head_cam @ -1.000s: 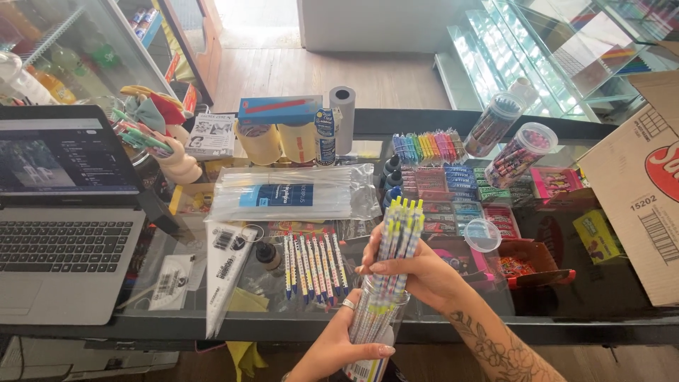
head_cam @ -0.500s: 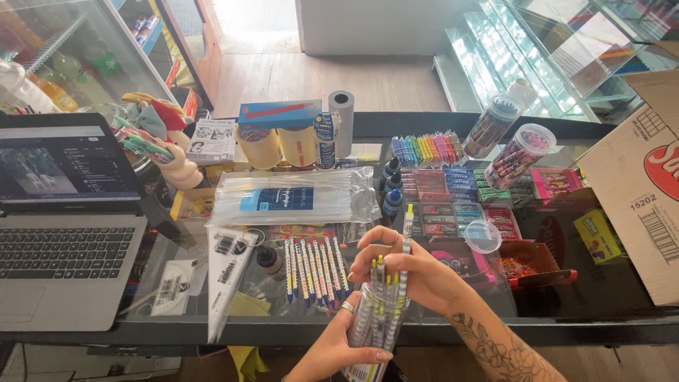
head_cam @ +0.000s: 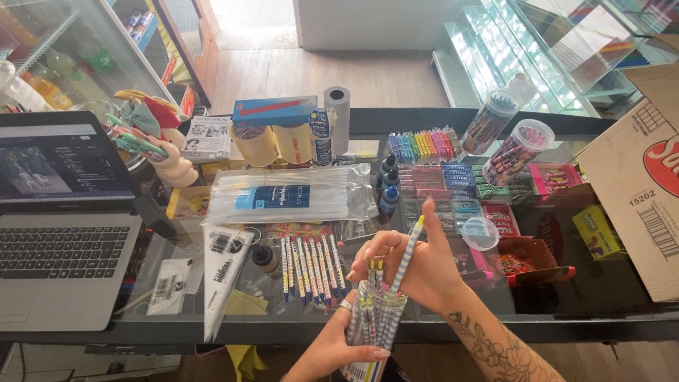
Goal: The person sorts various pens and pencils into plastic containers, grouping them by color and pattern.
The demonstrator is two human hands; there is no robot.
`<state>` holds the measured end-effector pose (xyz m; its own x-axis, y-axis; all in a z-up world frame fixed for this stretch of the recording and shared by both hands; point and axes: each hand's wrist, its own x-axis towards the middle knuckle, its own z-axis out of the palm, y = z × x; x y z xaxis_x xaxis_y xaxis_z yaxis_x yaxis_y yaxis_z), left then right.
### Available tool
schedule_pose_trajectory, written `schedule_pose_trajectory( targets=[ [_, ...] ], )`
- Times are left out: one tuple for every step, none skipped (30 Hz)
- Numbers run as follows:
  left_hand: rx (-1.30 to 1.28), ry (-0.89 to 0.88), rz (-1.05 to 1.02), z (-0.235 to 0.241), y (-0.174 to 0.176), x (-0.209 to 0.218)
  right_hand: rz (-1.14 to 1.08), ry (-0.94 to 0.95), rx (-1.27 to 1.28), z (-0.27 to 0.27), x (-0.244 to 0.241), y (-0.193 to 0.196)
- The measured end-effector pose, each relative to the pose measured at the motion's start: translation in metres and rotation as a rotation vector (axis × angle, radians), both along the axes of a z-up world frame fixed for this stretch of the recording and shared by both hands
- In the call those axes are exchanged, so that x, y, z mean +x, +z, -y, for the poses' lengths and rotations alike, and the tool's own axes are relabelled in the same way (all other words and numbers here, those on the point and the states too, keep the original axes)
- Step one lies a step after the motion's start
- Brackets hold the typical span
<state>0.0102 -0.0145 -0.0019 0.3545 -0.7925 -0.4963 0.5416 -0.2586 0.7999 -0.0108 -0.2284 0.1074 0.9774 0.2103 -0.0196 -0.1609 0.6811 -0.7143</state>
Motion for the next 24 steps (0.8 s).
schedule_pose_trajectory(
  targets=[
    [-0.065, 0.025, -0.044, 0.001, 0.008, -0.001, -0.008, -0.019, -0.039, -0.001, 0.000, 0.001],
    [-0.131, 0.049, -0.087, 0.003, 0.016, -0.002, -0.015, -0.038, -0.079, -0.002, 0.000, 0.003],
    [-0.131, 0.050, -0.087, 0.001, 0.008, 0.000, -0.015, -0.038, -0.079, -0.001, 0.001, 0.000],
    [-0.062, 0.022, -0.049, 0.000, 0.000, 0.001, -0.019, -0.050, -0.071, -0.001, 0.001, -0.002],
    [0.006, -0.006, -0.011, -0.002, -0.008, 0.002, -0.023, -0.063, -0.062, -0.001, 0.002, -0.004],
    [0.006, -0.006, -0.011, -0.001, -0.005, 0.001, -0.023, -0.063, -0.062, 0.000, 0.002, -0.008],
    [0.017, 0.009, -0.043, -0.001, -0.003, 0.001, -0.033, -0.092, -0.089, 0.000, 0.002, -0.013],
    [0.027, 0.023, -0.074, -0.001, 0.000, 0.001, -0.043, -0.122, -0.116, 0.000, 0.002, -0.017],
    [0.027, 0.023, -0.074, -0.002, -0.008, 0.001, -0.042, -0.122, -0.116, -0.001, 0.001, -0.017],
    [0.054, 0.006, 0.012, -0.004, -0.015, 0.000, 0.014, -0.123, -0.151, -0.001, 0.001, -0.017],
    [0.080, -0.011, 0.098, -0.005, -0.023, 0.000, 0.070, -0.125, -0.185, -0.002, 0.000, -0.017],
    [0.080, -0.010, 0.098, -0.004, -0.013, -0.001, 0.070, -0.124, -0.185, -0.001, -0.001, -0.012],
    [-0.054, 0.041, 0.003, -0.003, -0.003, -0.001, 0.120, -0.147, -0.382, -0.001, -0.003, -0.008],
    [-0.188, 0.092, -0.093, -0.002, 0.007, -0.002, 0.171, -0.170, -0.579, -0.001, -0.005, -0.003],
    [-0.188, 0.093, -0.093, -0.003, 0.012, 0.000, 0.171, -0.169, -0.580, 0.000, -0.006, -0.003],
    [-0.168, 0.089, -0.090, -0.004, 0.017, 0.003, 0.210, -0.155, -0.618, 0.001, -0.007, -0.003],
    [-0.147, 0.084, -0.086, -0.005, 0.021, 0.005, 0.250, -0.142, -0.657, 0.002, -0.007, -0.003],
    [-0.148, 0.085, -0.087, -0.004, 0.020, 0.006, 0.250, -0.141, -0.657, 0.002, -0.007, -0.007],
    [-0.145, 0.084, -0.049, -0.003, 0.018, 0.007, 0.275, -0.145, -0.690, 0.002, -0.008, -0.011],
    [-0.143, 0.082, -0.012, -0.001, 0.016, 0.008, 0.297, -0.152, -0.723, 0.002, -0.009, -0.016],
    [-0.143, 0.081, -0.013, -0.001, 0.018, 0.008, 0.296, -0.152, -0.724, 0.000, -0.010, -0.014],
    [-0.131, 0.076, 0.006, -0.001, 0.020, 0.007, 0.293, -0.160, -0.810, -0.001, -0.011, -0.013],
    [-0.120, 0.072, 0.025, -0.002, 0.021, 0.007, 0.289, -0.168, -0.897, -0.003, -0.012, -0.011],
    [-0.118, 0.070, 0.024, -0.001, 0.023, 0.007, 0.287, -0.170, -0.895, -0.002, -0.012, -0.013]
  ],
)
